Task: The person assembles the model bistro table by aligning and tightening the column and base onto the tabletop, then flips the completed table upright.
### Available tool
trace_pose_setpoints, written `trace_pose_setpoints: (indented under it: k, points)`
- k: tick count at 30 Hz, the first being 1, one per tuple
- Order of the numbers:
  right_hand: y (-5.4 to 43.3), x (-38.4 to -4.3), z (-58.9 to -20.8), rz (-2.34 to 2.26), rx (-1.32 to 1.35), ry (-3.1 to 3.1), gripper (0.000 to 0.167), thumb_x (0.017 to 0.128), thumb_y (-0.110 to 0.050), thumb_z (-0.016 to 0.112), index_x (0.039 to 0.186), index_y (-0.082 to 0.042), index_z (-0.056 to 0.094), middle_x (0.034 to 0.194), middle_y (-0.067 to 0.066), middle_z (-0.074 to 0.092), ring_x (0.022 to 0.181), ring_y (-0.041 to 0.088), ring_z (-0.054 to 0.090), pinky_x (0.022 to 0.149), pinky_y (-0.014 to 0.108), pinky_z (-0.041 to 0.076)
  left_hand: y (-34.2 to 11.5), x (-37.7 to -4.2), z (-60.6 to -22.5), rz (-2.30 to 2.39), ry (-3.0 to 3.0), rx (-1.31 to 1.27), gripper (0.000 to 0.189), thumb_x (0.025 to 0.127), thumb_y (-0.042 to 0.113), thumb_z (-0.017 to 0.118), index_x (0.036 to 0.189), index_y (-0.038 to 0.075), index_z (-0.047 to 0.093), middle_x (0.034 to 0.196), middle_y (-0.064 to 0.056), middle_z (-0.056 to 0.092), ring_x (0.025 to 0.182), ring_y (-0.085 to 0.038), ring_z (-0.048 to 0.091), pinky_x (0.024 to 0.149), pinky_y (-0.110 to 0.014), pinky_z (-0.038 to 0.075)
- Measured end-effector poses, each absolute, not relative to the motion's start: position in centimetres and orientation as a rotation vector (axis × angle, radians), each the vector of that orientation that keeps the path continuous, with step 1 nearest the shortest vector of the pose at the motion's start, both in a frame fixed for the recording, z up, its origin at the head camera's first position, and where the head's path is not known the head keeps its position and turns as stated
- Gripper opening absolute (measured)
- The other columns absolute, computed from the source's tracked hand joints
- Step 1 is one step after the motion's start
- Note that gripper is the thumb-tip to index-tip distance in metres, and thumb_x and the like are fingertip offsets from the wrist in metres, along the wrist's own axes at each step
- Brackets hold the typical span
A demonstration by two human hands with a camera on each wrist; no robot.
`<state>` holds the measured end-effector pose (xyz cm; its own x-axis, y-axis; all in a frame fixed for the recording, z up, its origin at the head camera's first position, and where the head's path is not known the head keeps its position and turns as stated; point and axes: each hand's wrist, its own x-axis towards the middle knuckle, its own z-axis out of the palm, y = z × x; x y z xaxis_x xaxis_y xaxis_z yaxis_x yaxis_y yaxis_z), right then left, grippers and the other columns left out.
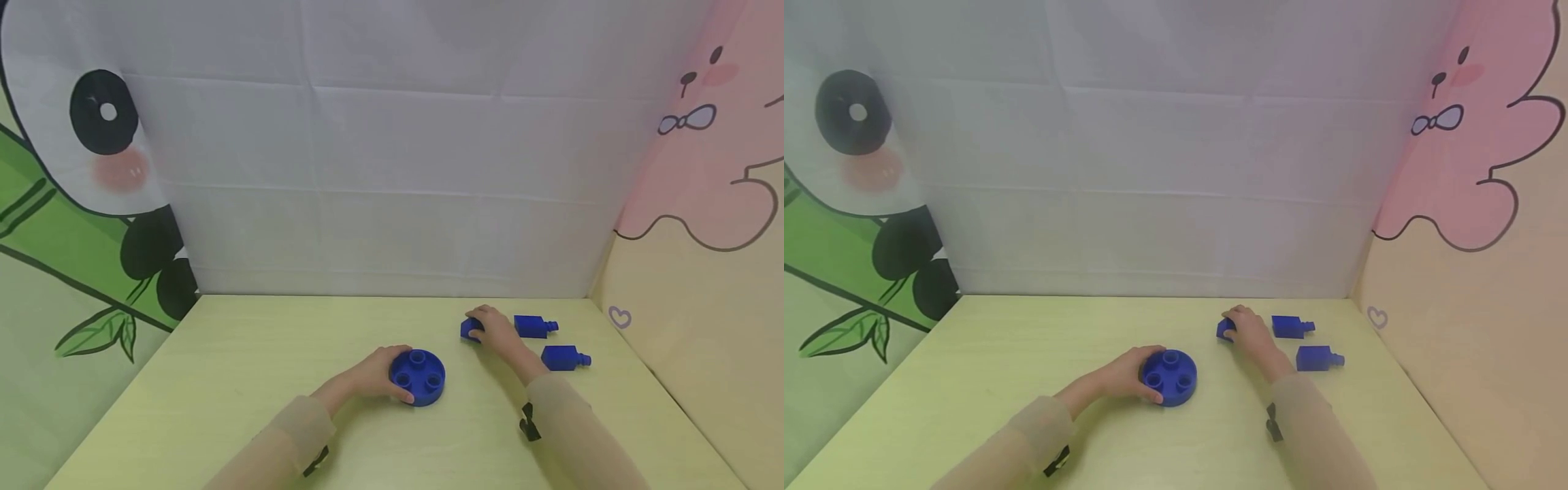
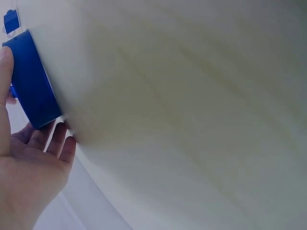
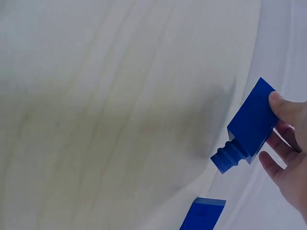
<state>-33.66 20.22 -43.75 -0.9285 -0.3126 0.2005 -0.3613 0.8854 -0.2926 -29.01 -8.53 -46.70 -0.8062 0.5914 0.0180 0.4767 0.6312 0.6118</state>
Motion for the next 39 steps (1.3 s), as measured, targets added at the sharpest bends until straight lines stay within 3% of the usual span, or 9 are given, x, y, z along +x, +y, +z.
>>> trace_pose_setpoints:
  k: [11, 19, 24, 39]
  points:
    - [20.2, -32.0, -41.1, 0.789, 0.554, -2.753, 0.041, 0.089, -0.012, 0.065, 0.126, 0.001, 0.056, 0.128, 0.022, 0.052, 0.117, 0.039, 0.051, 0.097, 0.051, 0.042, -8.5, -29.1, -46.8, 0.927, 2.668, 0.877, 0.095, 0.066, 0.043, 0.084, 0.14, 0.004, 0.04, 0.138, -0.014, 0.048, 0.129, -0.029, 0.043, 0.107, -0.046, 0.033]
    - [19.9, -30.6, -39.0, 0.967, 0.572, -2.676, 0.041, 0.089, -0.012, 0.065, 0.128, -0.003, 0.056, 0.126, 0.017, 0.054, 0.108, 0.031, 0.056, 0.084, 0.043, 0.051, -8.5, -29.0, -46.7, 0.919, 2.66, 0.885, 0.095, 0.066, 0.043, 0.084, 0.14, 0.004, 0.039, 0.138, -0.014, 0.047, 0.129, -0.029, 0.044, 0.106, -0.046, 0.034]
    - [19.6, -29.5, -38.0, 1.131, 0.584, -2.641, 0.043, 0.088, -0.013, 0.066, 0.129, -0.006, 0.056, 0.124, 0.012, 0.055, 0.107, 0.026, 0.056, 0.085, 0.041, 0.052, -8.5, -29.0, -46.5, 0.918, 2.663, 0.885, 0.095, 0.066, 0.044, 0.084, 0.14, 0.004, 0.039, 0.138, -0.014, 0.048, 0.129, -0.029, 0.044, 0.107, -0.045, 0.034]
    - [18.3, -26.1, -39.4, 1.47, 0.709, -2.546, 0.043, 0.089, -0.012, 0.064, 0.131, -0.009, 0.054, 0.125, 0.01, 0.053, 0.113, 0.027, 0.054, 0.089, 0.033, 0.05, -8.5, -28.8, -46.2, 0.898, 2.663, 0.897, 0.094, 0.066, 0.043, 0.084, 0.139, 0.003, 0.04, 0.137, -0.013, 0.049, 0.127, -0.027, 0.046, 0.106, -0.044, 0.035]
